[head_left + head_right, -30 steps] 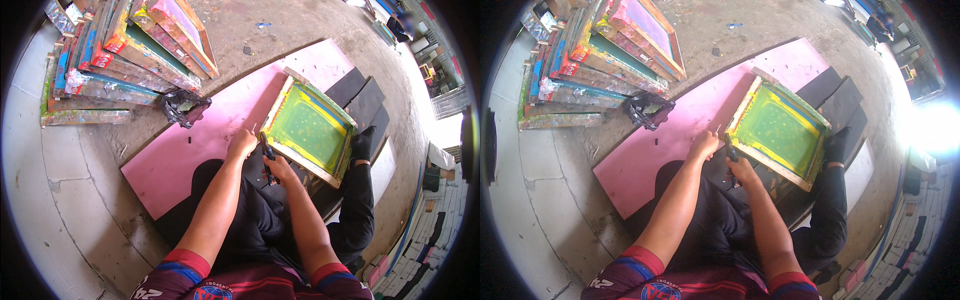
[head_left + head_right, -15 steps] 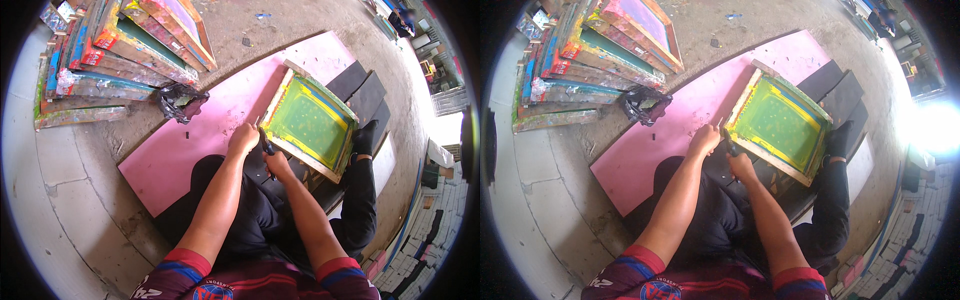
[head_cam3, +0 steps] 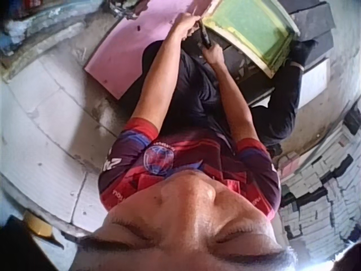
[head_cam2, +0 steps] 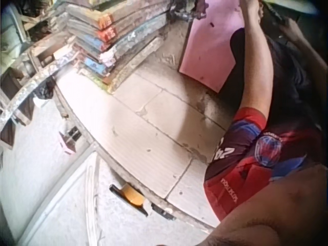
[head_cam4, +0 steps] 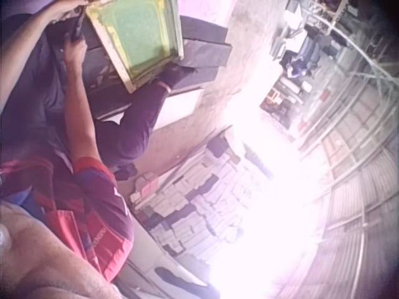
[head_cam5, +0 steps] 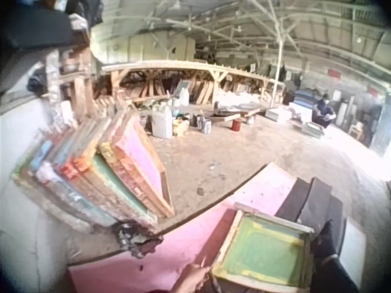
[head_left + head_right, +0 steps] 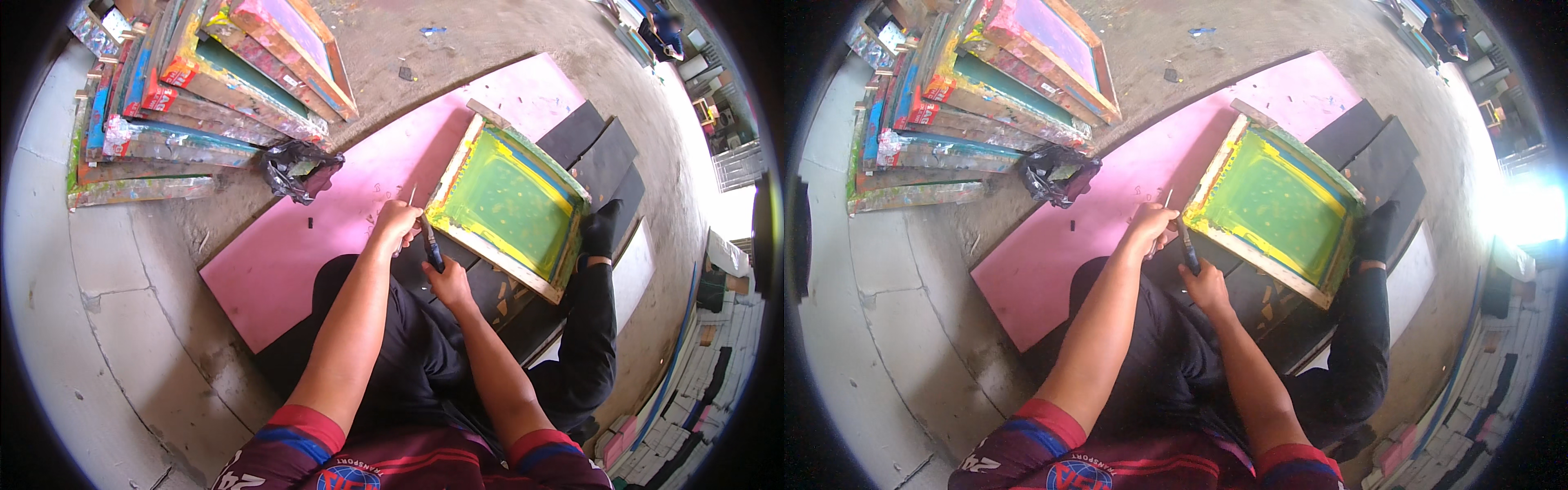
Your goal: The person sits on the floor and uses pliers and a screwdriver to remove nails from the wooden frame of a screen printing frame. The person repeatedly pries and pulls nails along the frame edges, working methodically around the perimeter.
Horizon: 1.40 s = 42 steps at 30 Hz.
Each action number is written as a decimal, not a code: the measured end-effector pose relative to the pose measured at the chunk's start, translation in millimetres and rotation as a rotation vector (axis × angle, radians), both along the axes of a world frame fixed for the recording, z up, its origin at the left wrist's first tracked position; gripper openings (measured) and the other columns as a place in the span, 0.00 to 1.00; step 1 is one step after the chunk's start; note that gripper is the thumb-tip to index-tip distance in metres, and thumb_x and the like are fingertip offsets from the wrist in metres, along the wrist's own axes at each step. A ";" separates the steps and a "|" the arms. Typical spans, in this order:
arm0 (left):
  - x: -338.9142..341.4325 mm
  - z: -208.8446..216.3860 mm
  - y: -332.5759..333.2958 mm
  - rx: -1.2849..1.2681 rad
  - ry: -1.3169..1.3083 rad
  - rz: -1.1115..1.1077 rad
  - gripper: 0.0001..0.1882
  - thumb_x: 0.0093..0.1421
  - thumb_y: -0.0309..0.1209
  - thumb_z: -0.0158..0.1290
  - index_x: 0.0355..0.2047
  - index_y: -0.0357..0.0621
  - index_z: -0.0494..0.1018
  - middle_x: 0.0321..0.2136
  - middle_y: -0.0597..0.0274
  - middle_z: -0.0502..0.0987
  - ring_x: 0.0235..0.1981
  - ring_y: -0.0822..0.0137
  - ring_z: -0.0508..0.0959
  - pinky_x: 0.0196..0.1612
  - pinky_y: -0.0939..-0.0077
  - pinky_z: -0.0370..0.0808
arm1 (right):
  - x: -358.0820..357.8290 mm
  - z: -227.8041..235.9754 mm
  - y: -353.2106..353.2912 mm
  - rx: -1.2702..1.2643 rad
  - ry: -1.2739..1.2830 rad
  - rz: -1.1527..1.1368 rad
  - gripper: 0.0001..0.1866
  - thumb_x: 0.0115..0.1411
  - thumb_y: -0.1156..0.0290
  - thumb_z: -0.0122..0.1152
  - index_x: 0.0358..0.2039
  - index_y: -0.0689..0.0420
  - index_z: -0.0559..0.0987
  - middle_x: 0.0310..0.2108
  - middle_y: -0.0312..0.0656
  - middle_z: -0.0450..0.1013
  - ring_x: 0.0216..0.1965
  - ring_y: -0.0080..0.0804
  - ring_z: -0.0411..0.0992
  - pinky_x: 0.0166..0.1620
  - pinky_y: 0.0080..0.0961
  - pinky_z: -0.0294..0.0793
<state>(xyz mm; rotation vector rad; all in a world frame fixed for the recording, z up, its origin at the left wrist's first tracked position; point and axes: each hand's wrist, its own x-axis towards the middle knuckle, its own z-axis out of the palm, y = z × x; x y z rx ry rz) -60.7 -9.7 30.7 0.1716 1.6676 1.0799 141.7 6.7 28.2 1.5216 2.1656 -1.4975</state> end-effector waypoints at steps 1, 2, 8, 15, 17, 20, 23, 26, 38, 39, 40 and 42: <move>-1.4 0.2 -0.5 0.000 -0.049 0.039 0.11 0.63 0.32 0.58 0.33 0.33 0.76 0.25 0.53 0.80 0.10 0.70 0.69 0.11 0.68 0.65 | 1.0 0.5 1.9 -0.043 0.004 -0.002 0.24 0.65 0.51 0.61 0.40 0.65 0.79 0.32 0.57 0.80 0.38 0.51 0.82 0.42 0.44 0.78; -1.8 -1.5 -0.1 0.033 -0.101 0.080 0.10 0.60 0.29 0.57 0.29 0.30 0.75 0.23 0.51 0.78 0.10 0.69 0.68 0.10 0.69 0.63 | 1.9 1.0 3.4 -0.086 0.008 -0.003 0.23 0.65 0.52 0.61 0.40 0.65 0.79 0.31 0.55 0.81 0.36 0.48 0.82 0.41 0.42 0.78; 0.1 -2.5 3.9 0.010 -0.016 0.231 0.08 0.56 0.29 0.58 0.29 0.34 0.75 0.22 0.55 0.78 0.10 0.69 0.68 0.11 0.69 0.63 | 5.7 13.6 16.2 -0.652 0.341 -0.172 0.20 0.73 0.53 0.52 0.55 0.55 0.71 0.43 0.51 0.80 0.38 0.40 0.81 0.38 0.38 0.80; -6.9 -24.9 -3.0 -0.260 0.623 0.130 0.13 0.57 0.34 0.57 0.33 0.34 0.78 0.28 0.45 0.82 0.25 0.53 0.81 0.30 0.60 0.76 | -7.0 12.5 26.7 -1.021 0.597 -0.265 0.26 0.76 0.47 0.40 0.64 0.51 0.67 0.49 0.55 0.78 0.47 0.48 0.80 0.42 0.45 0.80; -1.6 -14.0 -2.4 -0.337 0.665 0.092 0.17 0.59 0.39 0.58 0.36 0.35 0.81 0.36 0.39 0.84 0.43 0.43 0.84 0.49 0.54 0.79 | -10.4 8.9 27.0 -1.069 0.618 -0.261 0.26 0.76 0.47 0.39 0.64 0.50 0.67 0.49 0.55 0.78 0.46 0.48 0.80 0.42 0.45 0.80; -3.4 -14.4 -1.7 -0.352 0.556 0.117 0.17 0.60 0.40 0.57 0.37 0.35 0.81 0.36 0.40 0.84 0.42 0.44 0.85 0.48 0.54 0.80 | -16.4 8.5 24.7 -1.089 0.646 -0.314 0.25 0.76 0.48 0.40 0.64 0.51 0.67 0.45 0.52 0.78 0.43 0.46 0.80 0.41 0.44 0.80; -1.5 -14.3 -1.3 -0.330 0.568 0.102 0.18 0.61 0.42 0.57 0.38 0.36 0.81 0.37 0.40 0.84 0.42 0.44 0.85 0.48 0.54 0.80 | -15.5 2.9 22.6 -1.064 0.657 -0.397 0.24 0.76 0.49 0.42 0.61 0.51 0.69 0.39 0.49 0.77 0.38 0.42 0.79 0.40 0.42 0.80; 1.0 -10.4 1.7 -0.307 0.574 0.105 0.19 0.61 0.42 0.58 0.38 0.35 0.81 0.37 0.39 0.84 0.43 0.44 0.84 0.49 0.53 0.79 | -16.3 2.6 30.2 -0.957 0.493 -0.377 0.22 0.74 0.50 0.48 0.56 0.54 0.72 0.32 0.46 0.76 0.30 0.37 0.77 0.33 0.38 0.79; 14.6 8.7 7.1 -0.227 0.418 0.039 0.19 0.63 0.40 0.55 0.30 0.32 0.79 0.19 0.46 0.81 0.20 0.52 0.83 0.27 0.58 0.81 | -26.8 -19.0 26.2 -0.398 0.159 -0.366 0.18 0.67 0.59 0.61 0.33 0.65 0.77 0.21 0.45 0.74 0.18 0.37 0.75 0.22 0.37 0.75; 15.5 10.0 7.1 -0.223 0.410 0.041 0.18 0.63 0.39 0.55 0.30 0.32 0.78 0.19 0.47 0.80 0.18 0.54 0.83 0.25 0.59 0.80 | -29.2 -17.3 25.1 -0.380 0.135 -0.368 0.18 0.67 0.59 0.61 0.33 0.64 0.77 0.21 0.45 0.74 0.18 0.36 0.75 0.21 0.37 0.75; 16.7 10.3 6.6 -0.219 0.402 0.042 0.18 0.63 0.39 0.55 0.29 0.32 0.78 0.18 0.48 0.80 0.17 0.56 0.82 0.23 0.61 0.79 | -30.4 -15.4 23.9 -0.363 0.111 -0.372 0.18 0.67 0.59 0.61 0.33 0.64 0.77 0.21 0.44 0.74 0.17 0.36 0.75 0.21 0.36 0.74; 17.6 7.8 5.7 -0.194 0.385 0.044 0.16 0.63 0.39 0.54 0.29 0.34 0.75 0.15 0.52 0.77 0.13 0.59 0.78 0.18 0.63 0.74 | -32.4 -14.7 21.3 -0.332 0.103 -0.364 0.17 0.68 0.58 0.60 0.35 0.63 0.77 0.21 0.44 0.74 0.16 0.35 0.74 0.19 0.35 0.74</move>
